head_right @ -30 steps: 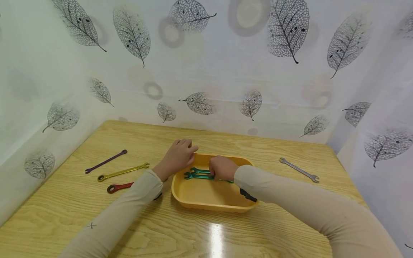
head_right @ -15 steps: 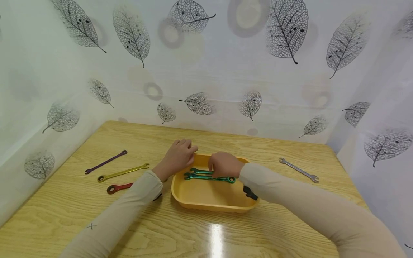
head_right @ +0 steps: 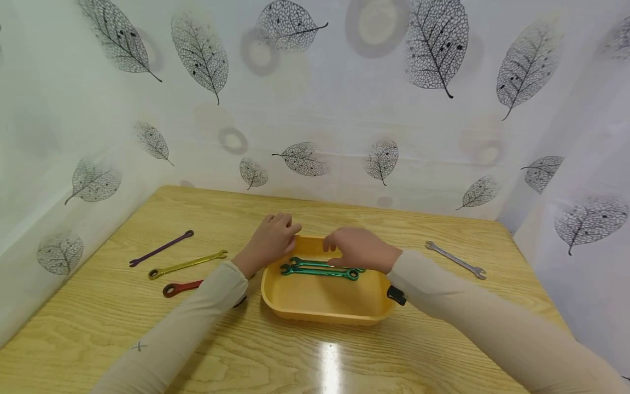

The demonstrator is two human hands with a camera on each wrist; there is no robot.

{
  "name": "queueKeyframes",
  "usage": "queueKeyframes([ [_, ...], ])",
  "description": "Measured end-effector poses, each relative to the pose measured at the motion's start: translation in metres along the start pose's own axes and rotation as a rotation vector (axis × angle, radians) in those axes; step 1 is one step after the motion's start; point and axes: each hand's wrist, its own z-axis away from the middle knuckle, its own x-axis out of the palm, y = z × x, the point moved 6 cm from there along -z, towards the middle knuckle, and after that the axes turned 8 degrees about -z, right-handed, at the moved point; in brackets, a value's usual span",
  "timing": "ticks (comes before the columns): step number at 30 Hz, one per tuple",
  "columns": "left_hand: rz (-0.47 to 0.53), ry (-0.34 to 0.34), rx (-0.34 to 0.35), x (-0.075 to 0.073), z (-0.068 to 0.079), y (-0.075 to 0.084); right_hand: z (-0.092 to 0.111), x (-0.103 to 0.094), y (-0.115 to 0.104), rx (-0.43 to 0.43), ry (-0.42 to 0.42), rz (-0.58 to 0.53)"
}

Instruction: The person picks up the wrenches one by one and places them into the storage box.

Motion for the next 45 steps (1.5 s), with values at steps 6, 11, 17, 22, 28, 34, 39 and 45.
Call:
queueKeyframes([
  [6,0.003,-0.002,-0.001,-0.001,0.001,0.0,0.016,-0.01,0.0,-0.015,0.05,0.022],
  [11,0.008,0.004,-0.004,-0.001,0.0,0.0,0.03,-0.02,0.003,0.012,0.122,0.014],
  [17,0.018,0.006,-0.004,-0.002,0.0,0.0,0.049,-0.035,0.011,0.05,0.239,0.025],
  [22,0.024,0.015,-0.008,-0.002,0.0,0.0,0.069,-0.051,0.021,0.087,0.341,0.019],
  [28,0.036,0.03,-0.006,-0.002,0.0,0.0,0.092,-0.064,0.037,0.133,0.428,0.031],
  [34,0.026,0.034,-0.004,0.0,-0.001,-0.001,0.116,-0.072,0.058,0.168,0.509,0.044],
  [39,0.03,0.027,-0.004,-0.001,-0.001,-0.001,0.132,-0.074,0.076,0.198,0.552,0.063],
  [45,0.031,0.009,0.0,-0.002,-0.001,0.0,0.144,-0.068,0.097,0.246,0.563,0.096],
])
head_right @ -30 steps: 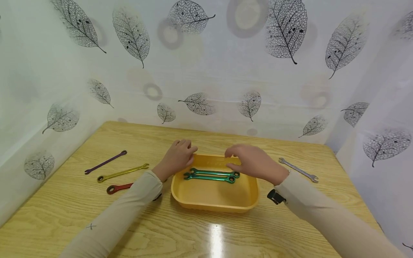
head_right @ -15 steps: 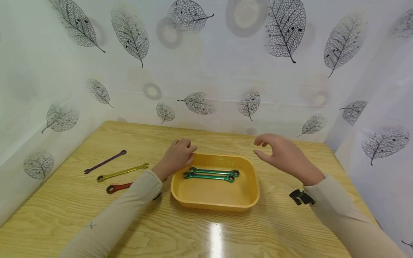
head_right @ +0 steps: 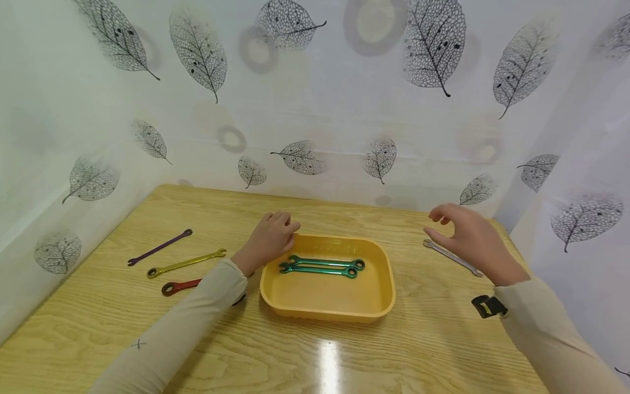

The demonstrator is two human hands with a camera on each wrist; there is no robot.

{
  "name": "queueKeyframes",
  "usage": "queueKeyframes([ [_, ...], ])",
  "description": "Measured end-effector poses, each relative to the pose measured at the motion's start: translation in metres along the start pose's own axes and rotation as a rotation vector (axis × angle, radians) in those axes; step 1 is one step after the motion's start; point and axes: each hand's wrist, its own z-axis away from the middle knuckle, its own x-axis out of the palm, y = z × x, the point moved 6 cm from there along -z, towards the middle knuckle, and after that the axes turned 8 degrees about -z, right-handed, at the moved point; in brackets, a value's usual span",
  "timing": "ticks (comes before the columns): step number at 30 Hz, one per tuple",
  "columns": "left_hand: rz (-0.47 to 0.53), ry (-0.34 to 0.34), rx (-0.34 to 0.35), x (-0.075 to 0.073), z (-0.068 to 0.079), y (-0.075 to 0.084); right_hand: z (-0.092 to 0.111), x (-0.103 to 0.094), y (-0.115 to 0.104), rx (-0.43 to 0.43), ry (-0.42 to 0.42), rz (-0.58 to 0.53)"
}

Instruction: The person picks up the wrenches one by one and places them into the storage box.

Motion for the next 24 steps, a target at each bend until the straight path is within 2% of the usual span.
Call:
queueKeyframes([
  [6,-0.007,-0.005,0.003,-0.001,0.0,0.0,0.007,0.005,0.02,0.02,-0.013,0.083],
  [14,-0.015,-0.012,-0.001,0.0,-0.001,0.0,0.015,0.013,0.035,-0.087,0.049,0.235],
  [24,-0.007,-0.028,-0.01,0.0,0.0,0.0,0.024,0.027,0.063,-0.129,0.012,0.326],
])
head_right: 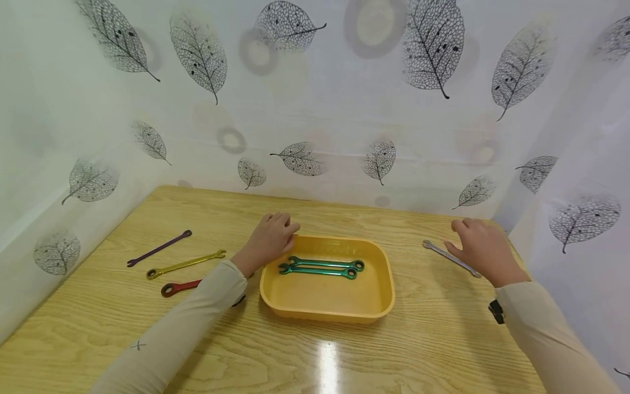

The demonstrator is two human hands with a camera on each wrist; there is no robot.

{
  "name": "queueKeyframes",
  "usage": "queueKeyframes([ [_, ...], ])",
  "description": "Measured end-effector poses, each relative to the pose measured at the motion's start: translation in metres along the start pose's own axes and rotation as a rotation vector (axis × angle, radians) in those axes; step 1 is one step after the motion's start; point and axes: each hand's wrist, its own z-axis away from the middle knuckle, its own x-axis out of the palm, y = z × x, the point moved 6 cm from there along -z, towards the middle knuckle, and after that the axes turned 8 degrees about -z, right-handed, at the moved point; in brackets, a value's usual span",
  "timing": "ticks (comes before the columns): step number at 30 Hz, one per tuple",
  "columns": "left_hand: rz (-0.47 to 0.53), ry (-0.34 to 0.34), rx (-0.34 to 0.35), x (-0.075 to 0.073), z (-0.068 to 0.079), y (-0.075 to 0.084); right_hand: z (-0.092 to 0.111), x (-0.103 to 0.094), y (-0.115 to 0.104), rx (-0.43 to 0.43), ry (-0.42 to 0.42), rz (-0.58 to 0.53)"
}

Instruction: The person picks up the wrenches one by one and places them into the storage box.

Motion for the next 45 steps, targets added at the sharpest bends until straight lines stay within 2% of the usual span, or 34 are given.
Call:
queueKeyframes([
  [6,-0.002,-0.002,0.001,0.001,0.001,0.0,0.006,0.009,0.009,0.017,-0.022,-0.001],
  [10,-0.003,-0.002,0.0,0.001,0.0,0.0,0.01,0.017,0.015,0.053,-0.068,-0.017],
  [20,-0.006,0.0,0.003,0.0,0.001,0.0,0.014,0.041,0.031,0.193,-0.308,-0.052],
  [31,-0.002,-0.005,0.002,0.0,0.0,0.0,0.014,0.062,0.041,0.277,-0.433,-0.22],
  [36,0.001,-0.016,0.002,0.001,0.0,0.0,0.015,0.072,0.045,0.33,-0.497,-0.353],
  [45,-0.003,-0.013,0.003,0.001,0.0,0.0,0.02,0.086,0.056,0.388,-0.529,-0.489],
])
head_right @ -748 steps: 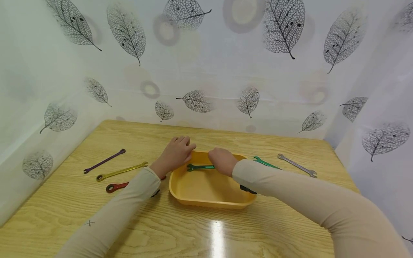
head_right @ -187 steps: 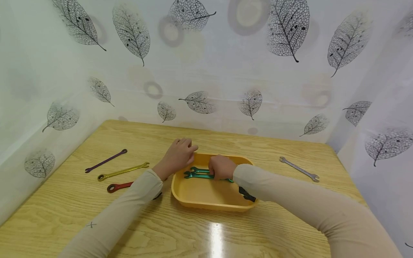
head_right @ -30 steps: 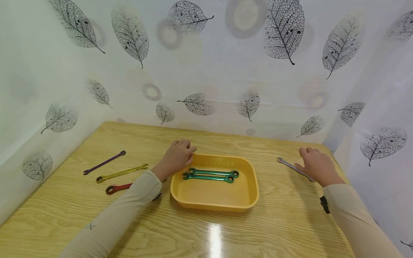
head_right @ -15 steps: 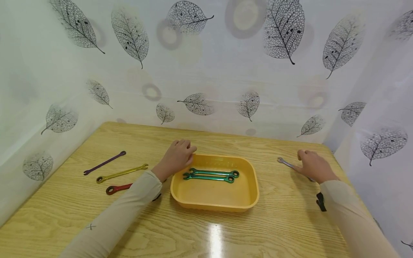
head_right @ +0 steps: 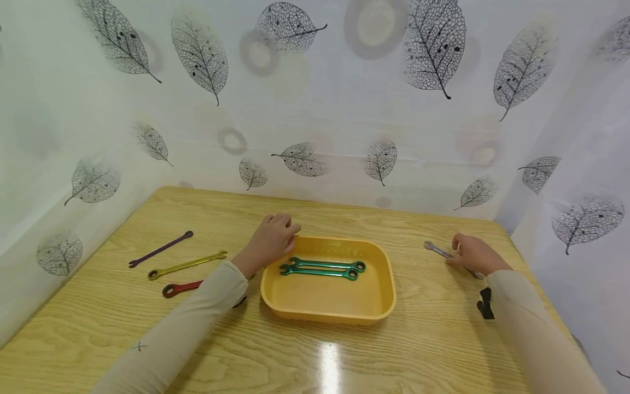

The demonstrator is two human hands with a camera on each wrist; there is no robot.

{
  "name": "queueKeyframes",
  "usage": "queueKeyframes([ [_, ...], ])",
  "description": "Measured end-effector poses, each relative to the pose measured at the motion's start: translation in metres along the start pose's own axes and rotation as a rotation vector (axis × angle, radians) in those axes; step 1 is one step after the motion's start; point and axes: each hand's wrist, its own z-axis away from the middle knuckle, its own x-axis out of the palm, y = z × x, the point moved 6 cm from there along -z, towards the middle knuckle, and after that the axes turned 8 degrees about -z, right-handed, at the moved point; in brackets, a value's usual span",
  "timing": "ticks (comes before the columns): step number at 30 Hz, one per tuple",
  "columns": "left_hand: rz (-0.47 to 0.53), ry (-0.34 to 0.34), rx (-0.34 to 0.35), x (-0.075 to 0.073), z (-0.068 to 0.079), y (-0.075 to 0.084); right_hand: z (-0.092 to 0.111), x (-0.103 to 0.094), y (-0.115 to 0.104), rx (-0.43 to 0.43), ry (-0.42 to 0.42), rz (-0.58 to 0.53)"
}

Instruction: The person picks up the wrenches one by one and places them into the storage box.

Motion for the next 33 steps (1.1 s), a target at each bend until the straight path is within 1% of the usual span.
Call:
queueKeyframes([
  [6,-0.007,0.01,0.001,-0.0007,0.0007,0.0006,0.0001,0.0017,0.005,0.015,-0.016,-0.04],
  [13,-0.008,0.014,-0.001,-0.0013,0.0006,0.0009,0.0006,0.0005,0.0035,-0.019,-0.001,-0.039],
  [20,0.004,0.016,-0.001,-0.0012,0.0009,0.0012,0.0005,-0.0004,0.0033,-0.036,0.008,-0.044],
  [27,0.018,0.019,-0.002,-0.002,0.001,0.0014,0.0021,-0.0021,0.0072,-0.027,0.011,-0.062],
  [33,0.004,0.01,-0.002,-0.0014,0.0007,0.0011,0.0042,-0.0034,0.0078,-0.005,0.026,-0.068],
])
